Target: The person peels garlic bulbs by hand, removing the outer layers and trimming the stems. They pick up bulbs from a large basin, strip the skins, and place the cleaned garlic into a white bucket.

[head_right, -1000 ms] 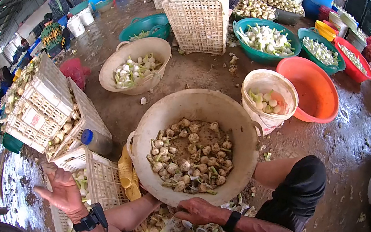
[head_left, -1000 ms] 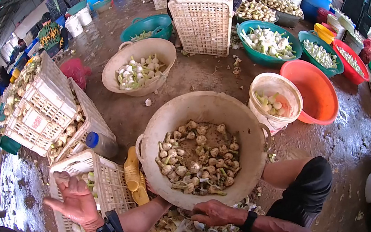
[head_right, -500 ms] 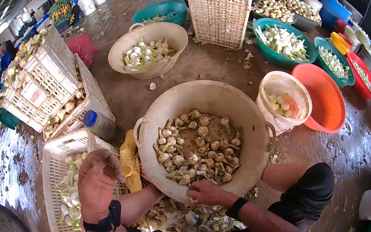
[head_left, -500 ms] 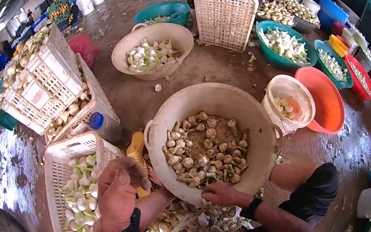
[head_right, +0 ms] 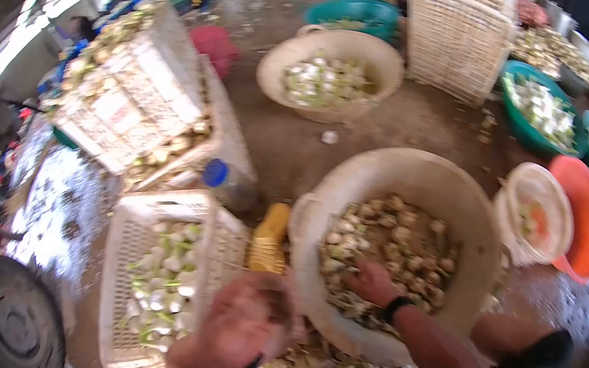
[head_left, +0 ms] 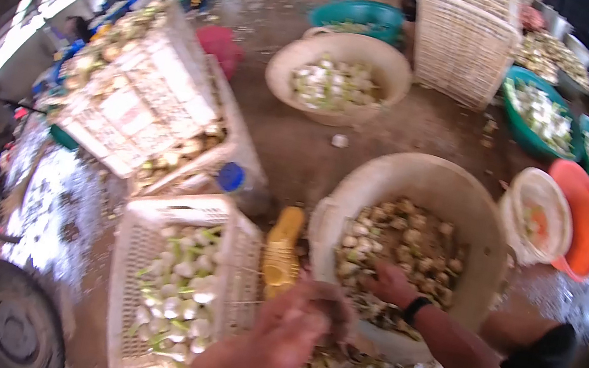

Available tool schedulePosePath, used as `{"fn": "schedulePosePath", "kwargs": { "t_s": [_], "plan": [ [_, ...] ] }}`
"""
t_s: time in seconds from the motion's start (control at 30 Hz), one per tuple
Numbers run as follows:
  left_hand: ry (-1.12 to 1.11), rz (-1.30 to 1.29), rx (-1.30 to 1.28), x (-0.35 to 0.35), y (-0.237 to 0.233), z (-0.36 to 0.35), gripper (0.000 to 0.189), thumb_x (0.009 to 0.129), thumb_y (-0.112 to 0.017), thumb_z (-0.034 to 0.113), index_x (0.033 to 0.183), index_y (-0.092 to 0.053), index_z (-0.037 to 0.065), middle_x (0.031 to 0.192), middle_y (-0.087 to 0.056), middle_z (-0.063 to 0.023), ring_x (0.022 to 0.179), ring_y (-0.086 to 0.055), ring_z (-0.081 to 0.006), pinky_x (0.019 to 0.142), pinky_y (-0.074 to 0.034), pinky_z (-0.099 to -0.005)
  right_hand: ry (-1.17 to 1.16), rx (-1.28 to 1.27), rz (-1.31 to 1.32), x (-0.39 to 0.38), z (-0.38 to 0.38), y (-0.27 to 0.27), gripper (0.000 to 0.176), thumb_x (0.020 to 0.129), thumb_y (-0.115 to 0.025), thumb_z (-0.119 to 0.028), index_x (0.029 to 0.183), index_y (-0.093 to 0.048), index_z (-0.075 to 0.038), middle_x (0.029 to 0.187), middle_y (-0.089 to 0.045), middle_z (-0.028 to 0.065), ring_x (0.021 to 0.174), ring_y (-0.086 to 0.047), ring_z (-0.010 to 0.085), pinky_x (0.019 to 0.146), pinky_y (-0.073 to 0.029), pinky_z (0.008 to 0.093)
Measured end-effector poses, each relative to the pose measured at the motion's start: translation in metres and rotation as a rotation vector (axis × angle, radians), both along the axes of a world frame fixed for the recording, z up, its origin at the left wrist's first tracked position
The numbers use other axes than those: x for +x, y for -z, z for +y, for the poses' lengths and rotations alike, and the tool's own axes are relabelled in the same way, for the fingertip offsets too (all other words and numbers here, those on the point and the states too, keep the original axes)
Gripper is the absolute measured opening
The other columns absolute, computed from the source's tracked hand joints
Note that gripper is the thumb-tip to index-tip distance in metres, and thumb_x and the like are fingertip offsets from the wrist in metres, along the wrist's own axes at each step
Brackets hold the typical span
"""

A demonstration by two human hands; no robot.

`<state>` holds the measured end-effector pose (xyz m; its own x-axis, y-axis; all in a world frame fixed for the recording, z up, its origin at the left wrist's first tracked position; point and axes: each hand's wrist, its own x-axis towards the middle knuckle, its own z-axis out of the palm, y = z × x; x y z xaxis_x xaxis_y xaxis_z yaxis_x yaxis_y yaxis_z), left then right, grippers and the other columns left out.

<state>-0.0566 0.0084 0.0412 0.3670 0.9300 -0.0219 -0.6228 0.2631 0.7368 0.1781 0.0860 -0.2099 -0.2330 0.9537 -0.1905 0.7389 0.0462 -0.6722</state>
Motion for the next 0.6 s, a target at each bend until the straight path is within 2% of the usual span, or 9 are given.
{"fn": "schedulePosePath", "kwargs": {
  "t_s": [0.03, 0.1, 0.13, 0.23, 0.33, 0.4, 0.5, 0.53, 0.6],
  "plan": [
    [0.016, 0.059, -0.093, 0.002, -0.005, 0.000, 0.032, 0.095, -0.051, 0.013, 0.124, -0.052, 0.000, 0.105, -0.063, -0.0112, 0.091, -0.060, -0.0182, 0.079, -0.049, -0.0315, -0.063, -0.012, -0.083, 0.001, 0.003, 0.028, 0.038, 0.079, -0.065, -0.039, 0.089, -0.056, -0.003, 0.086, -0.060, 0.0231, 0.087, -0.059, 0.0413, 0.074, -0.046, 0.0515],
    [0.060, 0.086, -0.131, 0.009, 0.001, 0.001, 0.030, 0.094, -0.053, 0.011, 0.122, -0.053, 0.000, 0.104, -0.063, -0.0078, 0.091, -0.060, -0.0168, 0.081, -0.048, -0.0310, -0.109, -0.019, -0.206, -0.009, 0.003, 0.034, 0.042, 0.077, -0.068, -0.041, 0.094, -0.057, -0.005, 0.092, -0.063, 0.0237, 0.096, -0.061, 0.0404, 0.079, -0.048, 0.0500],
    [0.126, 0.112, -0.073, 0.011, 0.011, 0.006, 0.032, 0.094, -0.054, 0.011, 0.124, -0.052, 0.000, 0.104, -0.063, -0.0075, 0.092, -0.059, -0.0163, 0.082, -0.048, -0.0307, -0.086, -0.071, -0.208, -0.011, 0.006, 0.032, 0.041, 0.073, -0.068, -0.038, 0.095, -0.057, -0.005, 0.090, -0.064, 0.0231, 0.093, -0.062, 0.0419, 0.080, -0.049, 0.0495],
    [0.186, 0.118, -0.207, 0.020, 0.011, 0.001, 0.032, 0.095, -0.055, 0.013, 0.124, -0.053, -0.002, 0.108, -0.063, -0.0080, 0.093, -0.061, -0.0157, 0.083, -0.048, -0.0299, -0.101, 0.136, -0.160, -0.009, 0.007, 0.052, 0.041, 0.065, -0.072, -0.034, 0.088, -0.055, -0.005, 0.074, -0.061, 0.0216, 0.077, -0.061, 0.0443, 0.066, -0.048, 0.0538],
    [0.164, 0.073, -0.165, 0.026, 0.028, 0.002, 0.034, 0.096, -0.056, 0.014, 0.125, -0.052, -0.002, 0.109, -0.063, -0.0078, 0.096, -0.061, -0.0154, 0.086, -0.048, -0.0290, -0.150, 0.271, -0.100, 0.006, -0.004, 0.059, 0.040, 0.067, -0.072, -0.033, 0.091, -0.055, -0.006, 0.081, -0.062, 0.0215, 0.078, -0.061, 0.0439, 0.066, -0.048, 0.0535],
    [0.167, 0.085, -0.139, 0.025, 0.030, 0.002, 0.035, 0.096, -0.057, 0.015, 0.126, -0.052, -0.002, 0.109, -0.063, -0.0076, 0.096, -0.061, -0.0155, 0.086, -0.048, -0.0290, -0.065, 0.201, 0.088, 0.015, -0.020, 0.043, 0.041, 0.069, -0.073, -0.031, 0.097, -0.055, -0.007, 0.091, -0.061, 0.0238, 0.080, -0.061, 0.0437, 0.066, -0.048, 0.0527],
    [0.168, 0.114, -0.133, 0.032, 0.030, 0.001, 0.036, 0.096, -0.058, 0.018, 0.126, -0.052, -0.002, 0.108, -0.063, -0.0058, 0.095, -0.059, -0.0126, 0.084, -0.047, -0.0272, -0.063, 0.120, 0.030, 0.030, -0.039, 0.056, 0.044, 0.070, -0.073, -0.029, 0.104, -0.055, -0.006, 0.096, -0.059, 0.0251, 0.082, -0.060, 0.0436, 0.067, -0.049, 0.0517],
    [0.174, 0.184, -0.100, 0.033, 0.034, 0.001, 0.037, 0.096, -0.058, 0.019, 0.126, -0.053, -0.002, 0.107, -0.063, -0.0048, 0.094, -0.058, -0.0107, 0.083, -0.046, -0.0260, 0.026, 0.146, 0.185, 0.031, -0.047, 0.059, 0.047, 0.070, -0.074, -0.031, 0.105, -0.055, -0.006, 0.090, -0.059, 0.0233, 0.081, -0.061, 0.0424, 0.068, -0.049, 0.0507],
    [0.190, 0.250, -0.042, 0.038, 0.039, 0.002, 0.037, 0.096, -0.059, 0.020, 0.125, -0.053, -0.002, 0.107, -0.062, -0.0038, 0.094, -0.057, -0.0088, 0.081, -0.045, -0.0248, 0.010, 0.140, 0.096, 0.041, -0.051, 0.043, 0.048, 0.070, -0.075, -0.032, 0.105, -0.055, -0.006, 0.090, -0.059, 0.0225, 0.081, -0.061, 0.0418, 0.069, -0.049, 0.0499]
  ]
}}
